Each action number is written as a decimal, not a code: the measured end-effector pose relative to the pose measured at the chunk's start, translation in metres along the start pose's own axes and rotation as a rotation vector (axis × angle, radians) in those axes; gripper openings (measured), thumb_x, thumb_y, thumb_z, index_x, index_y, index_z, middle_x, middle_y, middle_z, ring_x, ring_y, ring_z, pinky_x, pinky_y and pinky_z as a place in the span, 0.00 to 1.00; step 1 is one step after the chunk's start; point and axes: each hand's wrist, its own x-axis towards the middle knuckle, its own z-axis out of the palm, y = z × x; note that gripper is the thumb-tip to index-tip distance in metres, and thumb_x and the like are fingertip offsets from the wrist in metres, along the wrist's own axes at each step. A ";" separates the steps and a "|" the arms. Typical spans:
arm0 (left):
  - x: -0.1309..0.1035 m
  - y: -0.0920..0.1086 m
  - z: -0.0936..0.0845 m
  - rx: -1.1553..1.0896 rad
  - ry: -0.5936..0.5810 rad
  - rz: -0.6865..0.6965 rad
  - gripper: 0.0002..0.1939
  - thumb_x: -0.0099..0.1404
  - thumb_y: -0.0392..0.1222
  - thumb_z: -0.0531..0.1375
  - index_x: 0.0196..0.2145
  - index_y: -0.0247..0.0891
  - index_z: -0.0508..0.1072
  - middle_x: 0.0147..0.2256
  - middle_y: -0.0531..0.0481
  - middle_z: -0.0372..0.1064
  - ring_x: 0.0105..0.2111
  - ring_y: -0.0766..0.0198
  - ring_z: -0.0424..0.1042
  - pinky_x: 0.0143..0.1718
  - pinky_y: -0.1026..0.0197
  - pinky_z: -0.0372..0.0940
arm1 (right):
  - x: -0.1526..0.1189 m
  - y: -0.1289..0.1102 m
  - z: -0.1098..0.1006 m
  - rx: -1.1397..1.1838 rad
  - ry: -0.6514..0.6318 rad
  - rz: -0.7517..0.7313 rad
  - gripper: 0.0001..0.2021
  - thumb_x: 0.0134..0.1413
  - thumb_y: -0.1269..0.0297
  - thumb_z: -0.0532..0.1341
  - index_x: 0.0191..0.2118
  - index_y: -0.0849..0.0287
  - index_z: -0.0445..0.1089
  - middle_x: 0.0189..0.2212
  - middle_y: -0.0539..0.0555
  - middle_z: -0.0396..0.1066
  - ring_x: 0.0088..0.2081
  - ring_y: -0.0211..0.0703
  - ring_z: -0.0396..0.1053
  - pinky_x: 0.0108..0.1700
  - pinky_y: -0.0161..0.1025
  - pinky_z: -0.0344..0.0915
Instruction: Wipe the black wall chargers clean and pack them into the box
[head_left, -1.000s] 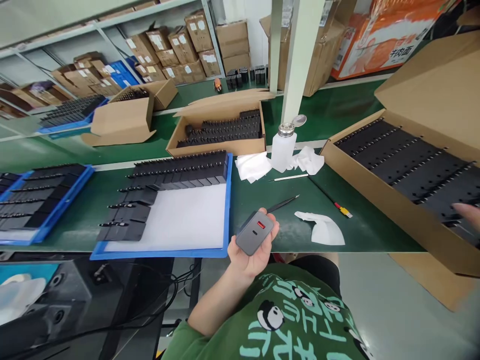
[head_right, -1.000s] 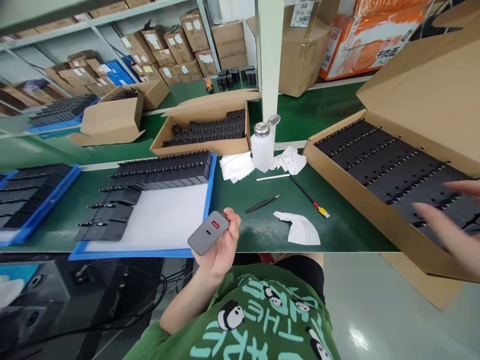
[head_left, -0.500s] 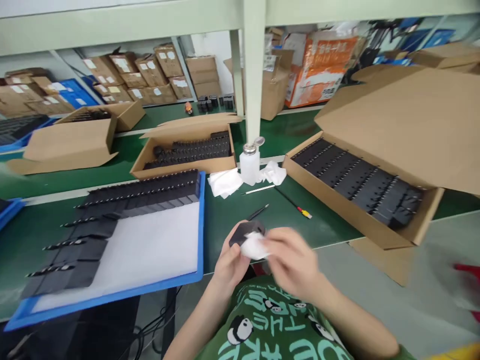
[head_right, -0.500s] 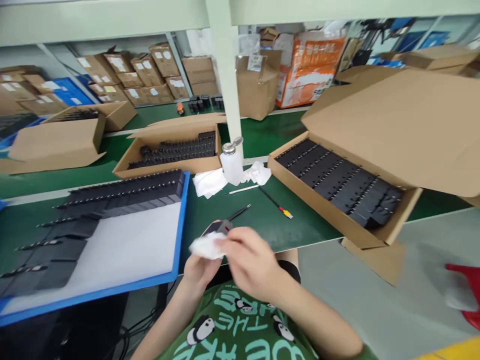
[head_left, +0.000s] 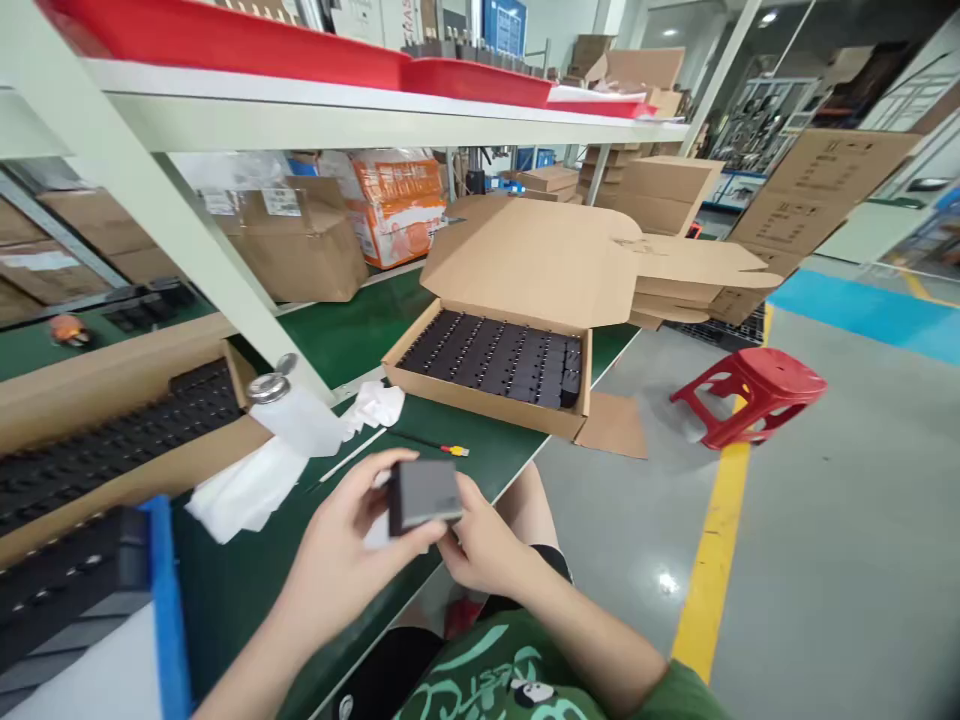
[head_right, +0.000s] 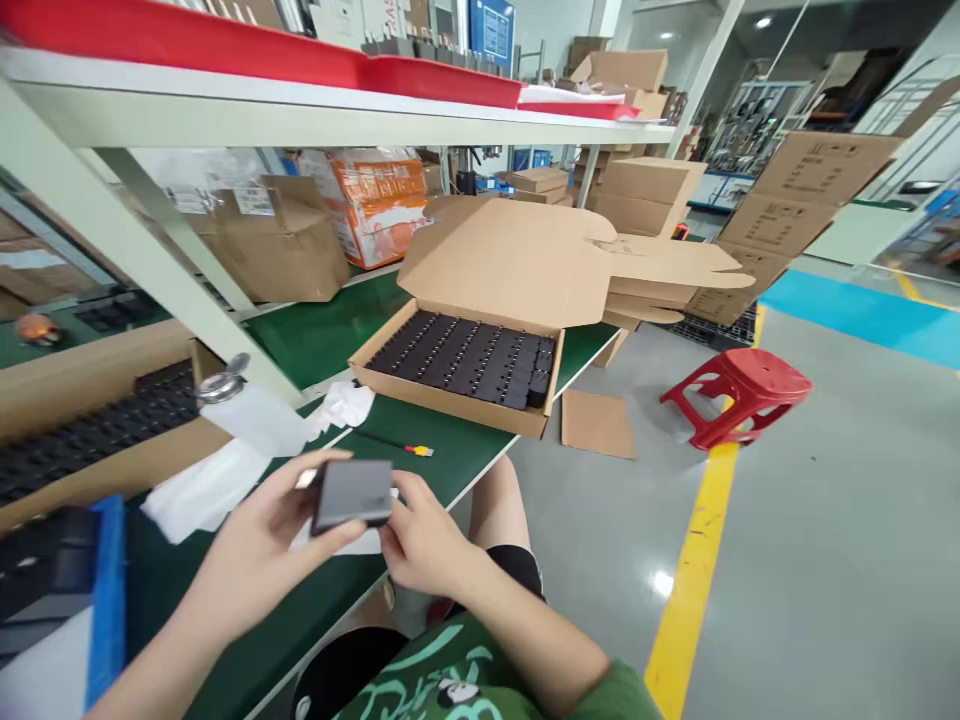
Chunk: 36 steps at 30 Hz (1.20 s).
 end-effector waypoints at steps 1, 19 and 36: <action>0.023 0.011 0.020 0.044 -0.123 0.046 0.29 0.50 0.49 0.75 0.49 0.43 0.73 0.47 0.44 0.74 0.43 0.52 0.76 0.47 0.55 0.72 | -0.009 -0.002 -0.009 0.007 0.031 0.024 0.26 0.60 0.74 0.54 0.64 0.55 0.59 0.59 0.64 0.62 0.62 0.53 0.62 0.62 0.53 0.67; 0.215 -0.002 0.202 0.522 -0.978 0.198 0.28 0.56 0.40 0.69 0.55 0.41 0.73 0.57 0.39 0.65 0.42 0.48 0.77 0.45 0.52 0.72 | -0.062 0.102 -0.218 -0.382 0.736 0.580 0.17 0.62 0.74 0.59 0.53 0.47 0.71 0.45 0.57 0.73 0.44 0.51 0.74 0.42 0.48 0.73; 0.241 0.041 0.065 0.836 0.383 -0.119 0.20 0.70 0.52 0.56 0.49 0.34 0.72 0.50 0.35 0.68 0.56 0.40 0.67 0.58 0.31 0.62 | 0.131 0.260 -0.420 0.293 0.454 0.820 0.19 0.67 0.53 0.60 0.57 0.59 0.68 0.54 0.58 0.70 0.51 0.48 0.72 0.52 0.51 0.73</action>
